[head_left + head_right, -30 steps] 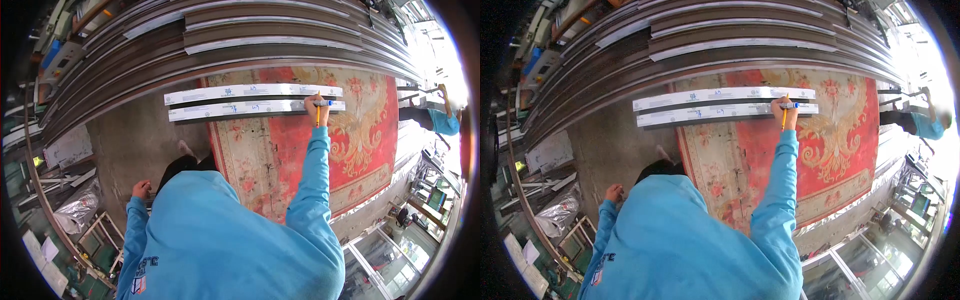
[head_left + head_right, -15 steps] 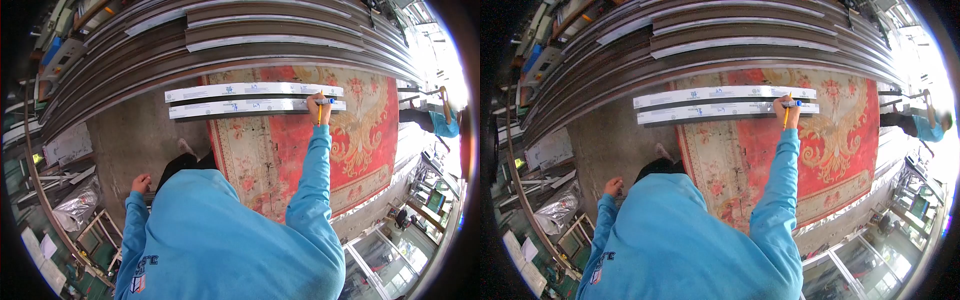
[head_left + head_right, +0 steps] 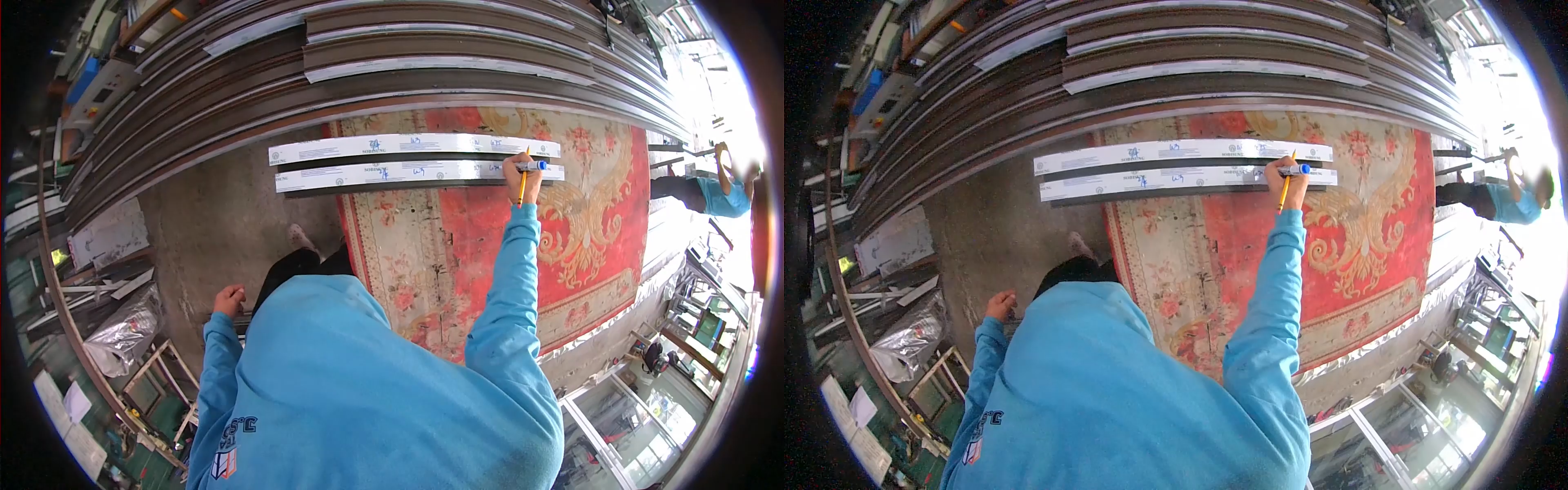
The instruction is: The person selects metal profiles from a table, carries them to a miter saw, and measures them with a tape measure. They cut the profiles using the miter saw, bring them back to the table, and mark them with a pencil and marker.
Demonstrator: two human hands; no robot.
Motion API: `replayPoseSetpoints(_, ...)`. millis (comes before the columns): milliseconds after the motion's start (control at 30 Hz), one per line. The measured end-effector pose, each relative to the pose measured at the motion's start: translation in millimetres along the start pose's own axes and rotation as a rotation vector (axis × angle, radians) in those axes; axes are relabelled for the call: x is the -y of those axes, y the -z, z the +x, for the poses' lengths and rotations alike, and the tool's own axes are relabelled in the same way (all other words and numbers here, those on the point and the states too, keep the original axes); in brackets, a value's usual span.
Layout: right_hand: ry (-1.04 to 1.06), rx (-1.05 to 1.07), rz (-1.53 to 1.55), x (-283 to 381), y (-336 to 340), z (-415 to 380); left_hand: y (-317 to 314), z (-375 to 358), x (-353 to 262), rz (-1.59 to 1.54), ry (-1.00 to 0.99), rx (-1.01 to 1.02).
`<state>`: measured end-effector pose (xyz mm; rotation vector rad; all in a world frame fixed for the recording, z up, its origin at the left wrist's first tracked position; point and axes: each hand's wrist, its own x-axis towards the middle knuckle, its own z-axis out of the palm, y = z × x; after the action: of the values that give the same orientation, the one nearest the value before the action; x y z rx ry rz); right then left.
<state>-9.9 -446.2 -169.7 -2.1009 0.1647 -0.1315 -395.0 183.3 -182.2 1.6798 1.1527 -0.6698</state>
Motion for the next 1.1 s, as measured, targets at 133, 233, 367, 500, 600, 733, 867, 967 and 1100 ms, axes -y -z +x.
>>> replayPoseSetpoints(133, -0.095, 0.027, -0.043, 15.5, 2.3, -2.8, -0.1, 1.7, -4.3, 0.027, -0.029, 0.0)
replayPoseSetpoints(233, 0.036, 0.009, 0.055, -0.3, 1.5, -1.7, -3.7, 3.4, -5.6, -0.003, -0.035, 0.01)
replayPoseSetpoints(367, 0.07, -0.047, -0.014, -2.3, 0.3, 2.0, -2.6, 4.4, -22.0, -0.018, -0.078, 0.098)
replayPoseSetpoints(500, -0.05, -0.066, 0.214, 24.4, -7.8, -10.5, -31.4, -8.4, -85.3, -0.07, -0.479, 0.144)
replayPoseSetpoints(600, -0.017, 0.101, 0.386, 98.7, -50.9, -49.7, -63.1, -58.1, -182.4, -0.05, -0.606, 0.274)
replayPoseSetpoints(733, -0.118, 0.512, 0.581, 186.1, -105.0, -123.8, -90.2, -89.9, -248.2, 0.231, -0.782, 0.297)
replayPoseSetpoints(867, -0.019, 0.585, 0.59, 218.4, -132.7, -163.0, -108.5, -82.7, -259.3, -0.153, -0.729, 0.464)
replayPoseSetpoints(967, -0.053, 0.597, 0.576, 226.8, -142.5, -179.3, -109.4, -82.3, -266.2, -0.201, -0.722, 0.571)
replayPoseSetpoints(1100, -0.08, 0.486, 0.488, 234.3, -143.8, -193.8, -114.4, -83.6, -271.9, -0.169, -0.726, 0.65)
